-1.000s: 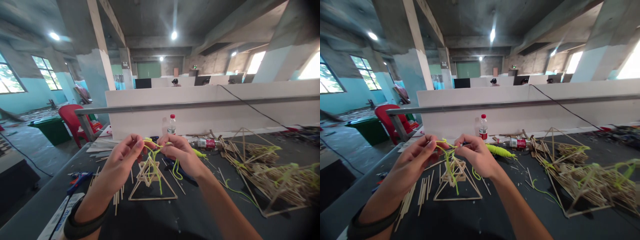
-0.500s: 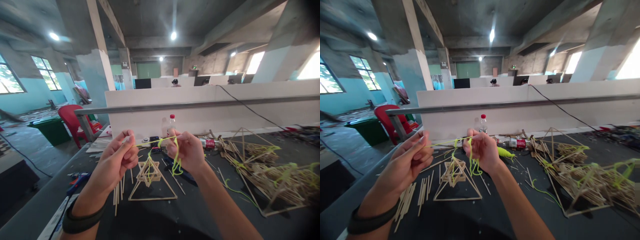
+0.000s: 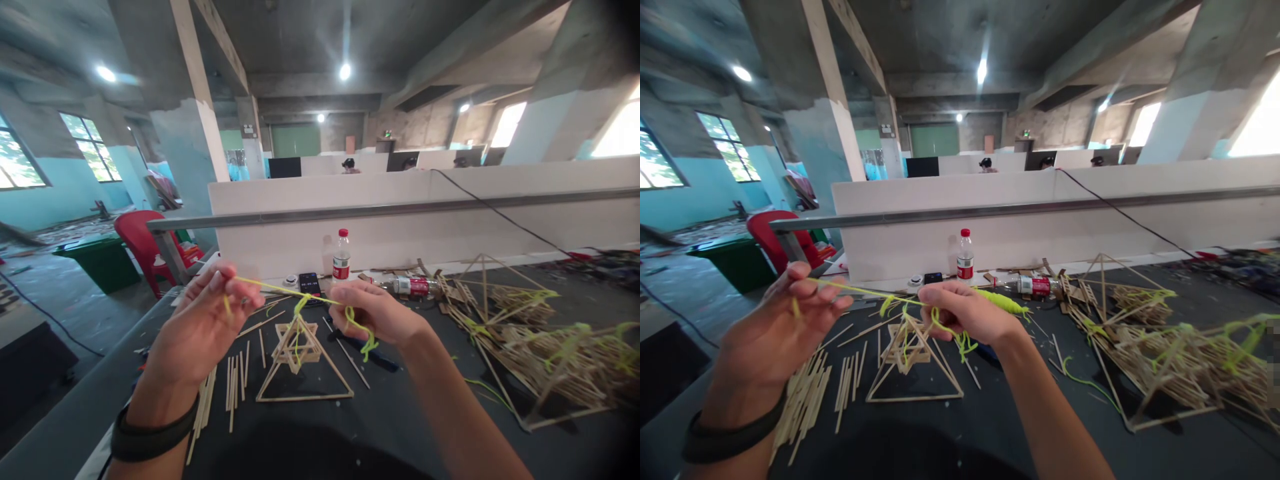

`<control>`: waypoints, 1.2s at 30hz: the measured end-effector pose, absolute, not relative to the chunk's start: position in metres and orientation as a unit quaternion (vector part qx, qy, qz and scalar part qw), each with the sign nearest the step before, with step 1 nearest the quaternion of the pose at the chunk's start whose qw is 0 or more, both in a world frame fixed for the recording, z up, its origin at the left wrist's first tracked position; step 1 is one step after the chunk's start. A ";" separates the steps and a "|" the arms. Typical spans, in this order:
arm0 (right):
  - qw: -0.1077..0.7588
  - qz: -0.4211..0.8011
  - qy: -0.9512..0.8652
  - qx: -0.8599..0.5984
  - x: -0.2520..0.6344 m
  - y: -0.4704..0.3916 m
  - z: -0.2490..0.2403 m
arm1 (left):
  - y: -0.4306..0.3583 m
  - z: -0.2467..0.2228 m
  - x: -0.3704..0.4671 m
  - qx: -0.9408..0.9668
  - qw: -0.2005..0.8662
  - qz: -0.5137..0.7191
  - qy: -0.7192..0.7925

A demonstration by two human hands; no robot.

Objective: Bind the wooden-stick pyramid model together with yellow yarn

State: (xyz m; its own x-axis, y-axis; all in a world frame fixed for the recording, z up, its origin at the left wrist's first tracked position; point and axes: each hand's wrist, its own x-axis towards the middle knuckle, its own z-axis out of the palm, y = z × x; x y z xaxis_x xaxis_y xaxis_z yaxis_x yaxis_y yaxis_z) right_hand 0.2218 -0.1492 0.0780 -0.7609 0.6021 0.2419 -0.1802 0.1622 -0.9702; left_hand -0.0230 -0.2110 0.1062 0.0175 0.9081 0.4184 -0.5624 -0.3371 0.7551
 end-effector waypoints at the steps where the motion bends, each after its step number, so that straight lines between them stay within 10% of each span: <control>1: 0.297 0.632 -0.701 -0.141 0.221 -0.150 0.078 | -0.209 0.106 -0.024 0.469 0.522 0.685 0.197; 21: 0.395 0.673 -0.613 -0.120 0.223 -0.133 0.072 | -0.205 0.121 -0.049 0.322 0.519 0.785 0.105; 31: 0.334 0.346 -0.816 -0.322 0.200 -0.143 0.064 | -0.208 0.122 -0.057 0.353 0.469 0.794 0.157; 36: 0.309 0.371 -0.825 -0.292 0.208 -0.140 0.070 | -0.211 0.126 -0.060 0.388 0.391 0.815 0.178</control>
